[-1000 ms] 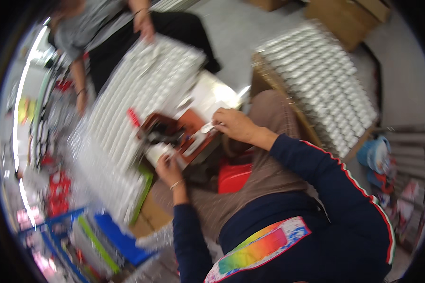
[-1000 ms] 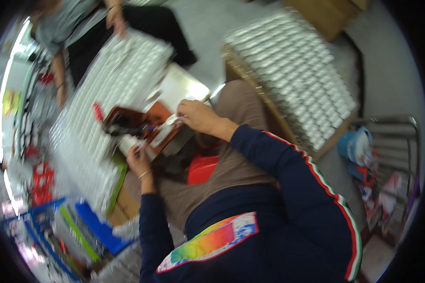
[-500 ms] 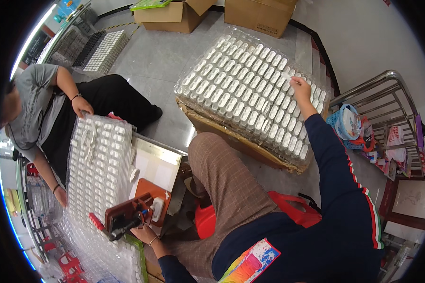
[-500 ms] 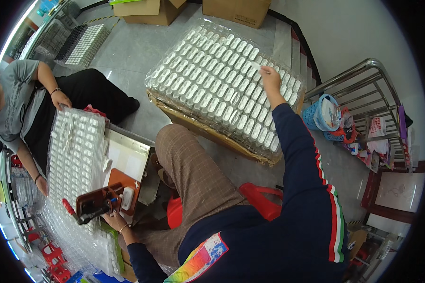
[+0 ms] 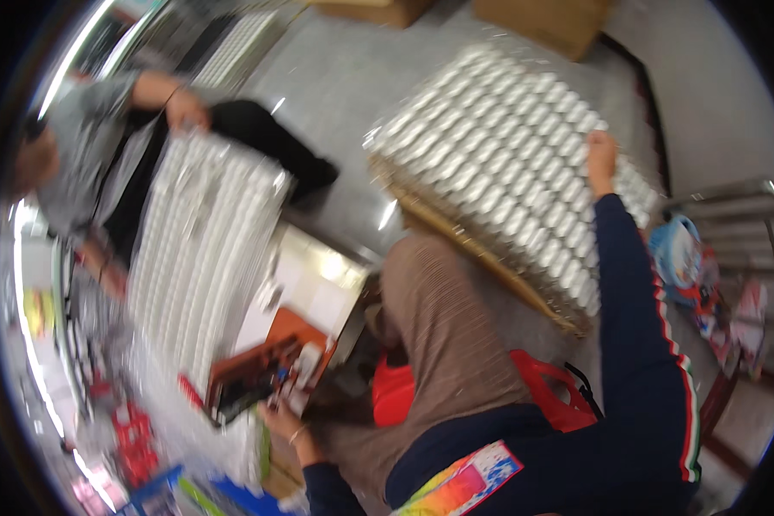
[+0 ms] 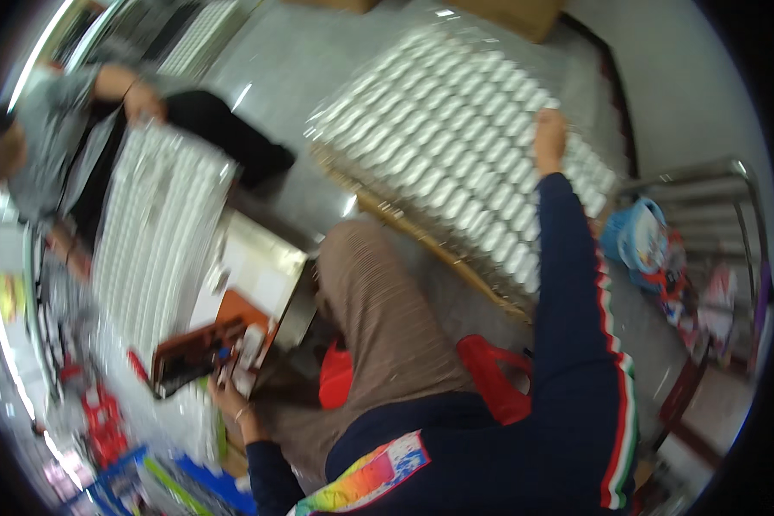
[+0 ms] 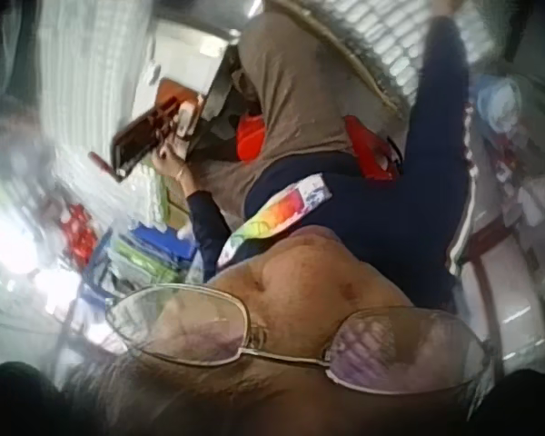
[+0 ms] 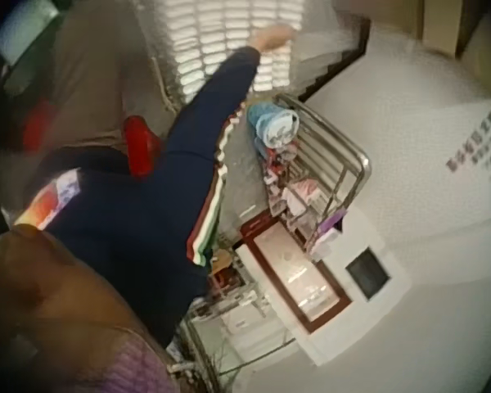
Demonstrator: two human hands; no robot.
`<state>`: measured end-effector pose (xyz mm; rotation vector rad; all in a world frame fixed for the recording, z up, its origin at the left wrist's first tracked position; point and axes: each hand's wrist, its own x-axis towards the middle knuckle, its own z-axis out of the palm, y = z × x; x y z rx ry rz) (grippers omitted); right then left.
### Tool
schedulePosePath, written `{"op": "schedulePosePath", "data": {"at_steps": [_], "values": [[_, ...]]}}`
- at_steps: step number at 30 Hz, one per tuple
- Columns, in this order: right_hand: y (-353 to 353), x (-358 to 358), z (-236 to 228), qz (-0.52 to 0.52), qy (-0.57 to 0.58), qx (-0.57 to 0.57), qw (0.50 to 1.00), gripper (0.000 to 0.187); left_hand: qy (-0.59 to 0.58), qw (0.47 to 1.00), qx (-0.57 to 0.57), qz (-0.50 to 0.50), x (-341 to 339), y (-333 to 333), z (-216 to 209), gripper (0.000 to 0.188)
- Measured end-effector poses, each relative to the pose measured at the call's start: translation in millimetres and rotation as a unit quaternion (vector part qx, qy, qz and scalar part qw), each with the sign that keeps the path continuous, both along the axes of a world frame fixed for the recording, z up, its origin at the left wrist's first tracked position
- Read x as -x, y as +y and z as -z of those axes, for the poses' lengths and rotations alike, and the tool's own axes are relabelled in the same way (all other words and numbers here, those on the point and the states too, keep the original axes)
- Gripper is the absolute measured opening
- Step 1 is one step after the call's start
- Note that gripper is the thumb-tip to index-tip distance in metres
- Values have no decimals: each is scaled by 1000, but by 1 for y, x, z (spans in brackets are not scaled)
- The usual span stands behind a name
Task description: The person assembles plastic components using a hand press machine.
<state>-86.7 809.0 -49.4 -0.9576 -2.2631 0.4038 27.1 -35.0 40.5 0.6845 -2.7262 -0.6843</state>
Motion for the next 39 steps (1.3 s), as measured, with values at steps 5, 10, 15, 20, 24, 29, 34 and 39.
{"op": "schedulePosePath", "data": {"at_steps": [5,10,15,20,24,29,34,39], "values": [[102,-16,-26,-44,40,33,998,31,42,990,-96,97,2,59,-4,29],[-43,55,-30,-195,113,327,918,29,107,974,-108,165,2,66,-16,32],[-264,86,-98,-360,44,372,855,28,123,970,-69,196,21,60,-6,34],[-449,78,-169,-521,-22,397,756,29,152,949,-223,164,25,65,15,35],[-557,80,-213,-638,-51,427,638,32,139,963,-199,117,18,80,5,38],[-649,75,-276,-687,-100,472,544,34,149,969,-149,126,14,76,21,44],[-674,57,-317,-715,-107,456,519,37,179,953,-233,81,6,80,22,51],[-659,-10,-333,-769,-40,393,502,28,158,974,-142,84,-1,71,21,47]]}}
